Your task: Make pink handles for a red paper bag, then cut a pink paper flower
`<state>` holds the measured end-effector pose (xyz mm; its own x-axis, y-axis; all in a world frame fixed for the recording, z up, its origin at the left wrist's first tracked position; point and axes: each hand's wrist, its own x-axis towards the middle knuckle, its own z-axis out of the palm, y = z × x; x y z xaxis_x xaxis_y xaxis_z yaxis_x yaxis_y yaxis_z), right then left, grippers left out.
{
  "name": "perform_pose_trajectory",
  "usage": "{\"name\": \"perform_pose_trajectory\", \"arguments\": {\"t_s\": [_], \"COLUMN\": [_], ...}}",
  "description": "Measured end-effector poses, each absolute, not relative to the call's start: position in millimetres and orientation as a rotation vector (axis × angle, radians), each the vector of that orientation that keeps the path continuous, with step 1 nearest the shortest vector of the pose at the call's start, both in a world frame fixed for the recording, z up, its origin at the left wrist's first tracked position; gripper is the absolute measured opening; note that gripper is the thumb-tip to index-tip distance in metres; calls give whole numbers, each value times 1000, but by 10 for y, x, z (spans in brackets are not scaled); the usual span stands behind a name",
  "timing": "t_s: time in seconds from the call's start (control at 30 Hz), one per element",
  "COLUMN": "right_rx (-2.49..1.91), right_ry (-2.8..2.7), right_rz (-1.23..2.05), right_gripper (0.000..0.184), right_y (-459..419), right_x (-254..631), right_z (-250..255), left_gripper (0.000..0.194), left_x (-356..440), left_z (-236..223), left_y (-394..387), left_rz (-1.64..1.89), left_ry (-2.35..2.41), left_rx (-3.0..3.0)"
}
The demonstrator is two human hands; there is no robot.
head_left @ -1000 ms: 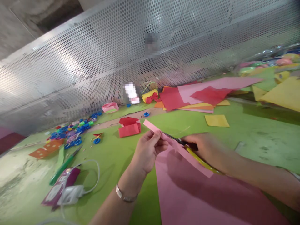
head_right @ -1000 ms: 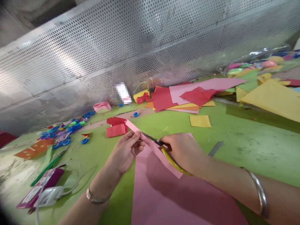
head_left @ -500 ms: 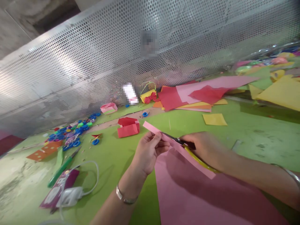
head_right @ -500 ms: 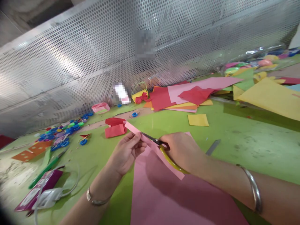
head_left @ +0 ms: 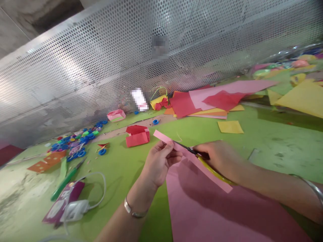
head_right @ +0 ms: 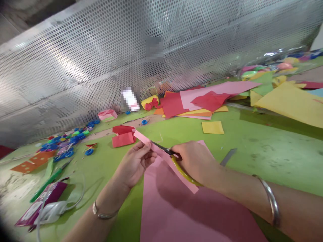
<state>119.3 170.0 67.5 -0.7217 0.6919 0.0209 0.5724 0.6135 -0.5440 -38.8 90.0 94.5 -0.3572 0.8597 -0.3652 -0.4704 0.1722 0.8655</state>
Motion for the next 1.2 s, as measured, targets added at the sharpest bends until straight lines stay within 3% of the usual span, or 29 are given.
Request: {"name": "perform_pose_trajectory", "arguments": {"t_s": [0.23, 1.2], "right_rx": [-1059, -968], "right_ry": [-2617, -2555], "right_rz": [675, 802], "right_gripper": [22, 20], "right_y": [1701, 1690], "right_x": [1180, 1203], "right_z": [659, 593], "left_gripper": [15, 22], "left_x": [-362, -310], "left_z": [953, 973], "left_y": [897, 885], "left_rz": [1415, 1370], "left_ry": [1325, 1284], "left_rx": [434, 304]}}
